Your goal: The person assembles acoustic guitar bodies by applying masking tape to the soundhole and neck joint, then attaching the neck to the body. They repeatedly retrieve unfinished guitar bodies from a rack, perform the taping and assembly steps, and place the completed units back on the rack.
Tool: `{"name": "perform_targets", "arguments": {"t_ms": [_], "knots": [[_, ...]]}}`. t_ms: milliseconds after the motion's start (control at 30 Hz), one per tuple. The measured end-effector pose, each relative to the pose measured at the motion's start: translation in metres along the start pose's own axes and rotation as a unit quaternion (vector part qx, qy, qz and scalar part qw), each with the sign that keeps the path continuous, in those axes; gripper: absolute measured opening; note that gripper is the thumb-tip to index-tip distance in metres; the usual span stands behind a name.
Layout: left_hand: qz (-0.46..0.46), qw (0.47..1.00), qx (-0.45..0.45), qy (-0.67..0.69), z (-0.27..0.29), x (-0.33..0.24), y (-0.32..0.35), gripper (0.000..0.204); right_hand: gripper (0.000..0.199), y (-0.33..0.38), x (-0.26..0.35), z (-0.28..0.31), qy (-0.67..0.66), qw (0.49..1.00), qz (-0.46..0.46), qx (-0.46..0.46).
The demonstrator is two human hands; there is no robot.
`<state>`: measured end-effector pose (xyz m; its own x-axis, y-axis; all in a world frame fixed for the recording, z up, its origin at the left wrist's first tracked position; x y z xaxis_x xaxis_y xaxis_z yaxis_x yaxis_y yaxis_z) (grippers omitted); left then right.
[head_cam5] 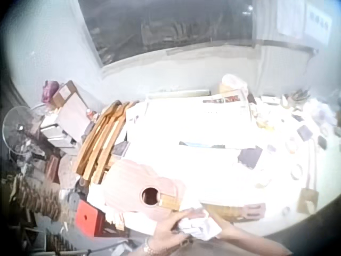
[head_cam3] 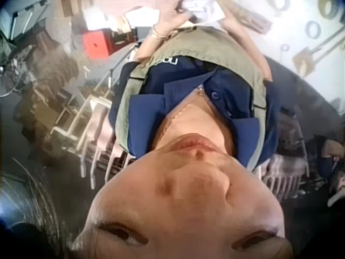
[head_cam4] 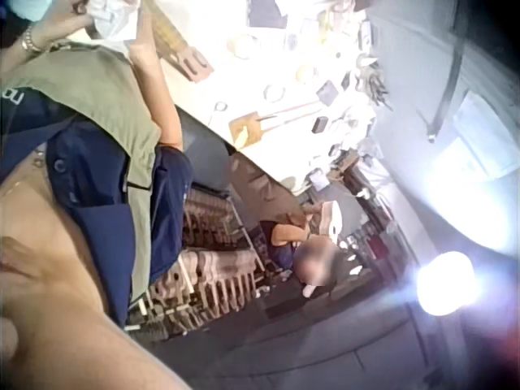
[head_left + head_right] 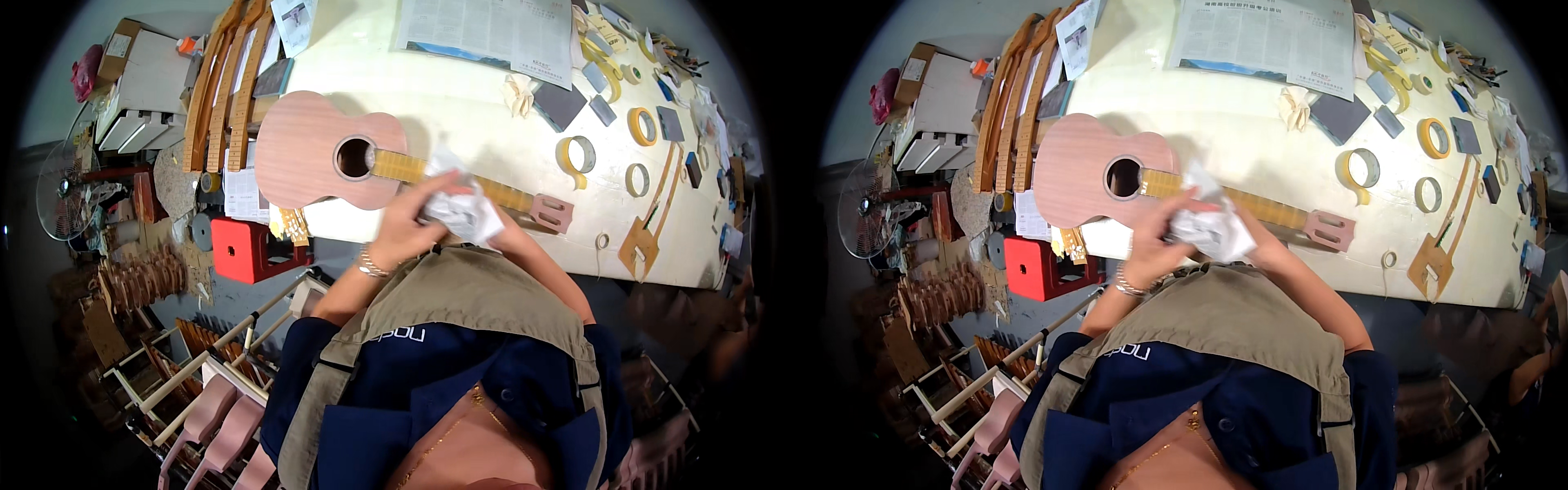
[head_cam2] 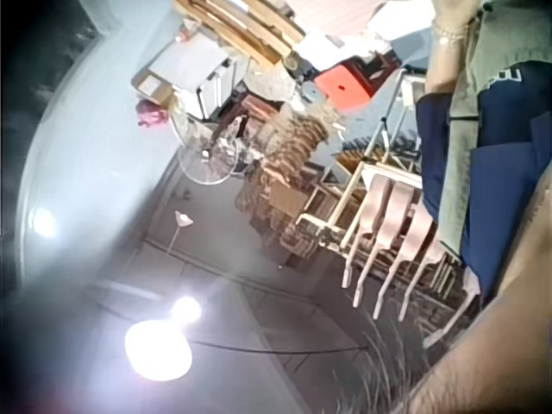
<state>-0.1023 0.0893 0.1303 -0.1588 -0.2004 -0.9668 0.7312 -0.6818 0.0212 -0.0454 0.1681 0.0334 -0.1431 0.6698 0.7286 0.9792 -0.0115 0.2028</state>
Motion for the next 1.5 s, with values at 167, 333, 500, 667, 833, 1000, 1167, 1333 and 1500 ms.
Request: {"name": "perform_targets", "arguments": {"t_ms": [167, 333, 500, 667, 833, 1000, 1167, 1333, 1500], "knots": [[0.104, 0.971, -0.205, 0.063, 0.151, 0.071, -0.021, 0.060, 0.028, -0.016, 0.064, 0.044, 0.536, 0.809, 0.225, -0.090], [0.154, 0.908, -0.111, -0.374, 0.158, 0.137, -0.040, 0.088, 0.008, -0.019, 0.053, 0.058, 0.658, 0.686, 0.307, -0.043], [0.260, 0.808, -0.097, -0.519, 0.146, 0.147, -0.059, 0.109, 0.005, -0.014, 0.053, 0.043, 0.698, 0.641, 0.316, -0.048], [0.142, 0.737, -0.148, -0.644, 0.101, 0.135, -0.078, 0.094, 0.008, -0.021, 0.048, 0.044, 0.725, 0.615, 0.307, -0.050], [0.103, 0.916, 0.119, -0.369, 0.143, 0.134, -0.075, 0.108, 0.011, -0.016, 0.050, 0.044, 0.719, 0.613, 0.323, -0.044], [0.154, 0.828, -0.032, -0.538, 0.134, 0.139, -0.063, 0.105, 0.014, -0.018, 0.046, 0.041, 0.741, 0.594, 0.312, -0.043], [0.141, 0.780, -0.184, -0.581, 0.111, 0.143, -0.061, 0.089, 0.015, -0.020, 0.044, 0.042, 0.754, 0.579, 0.306, -0.050], [0.154, 0.969, 0.080, -0.178, 0.130, 0.134, -0.055, 0.092, 0.015, -0.016, 0.045, 0.043, 0.747, 0.582, 0.317, -0.044], [0.042, 0.932, -0.057, -0.356, 0.124, 0.099, -0.031, 0.018, 0.015, -0.014, 0.046, 0.042, 0.744, 0.578, 0.331, -0.052]]}}
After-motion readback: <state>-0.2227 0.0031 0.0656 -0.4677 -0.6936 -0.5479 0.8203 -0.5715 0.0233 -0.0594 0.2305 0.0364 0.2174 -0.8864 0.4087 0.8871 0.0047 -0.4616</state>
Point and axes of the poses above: each hand's wrist, its own y-axis away from the middle knuckle, its own z-axis out of the back of the hand, x = y × z, the point moved 10 cm from there along -y, towards the middle knuckle, and after that the axes turned 14 degrees about z, right-handed, at the moved point
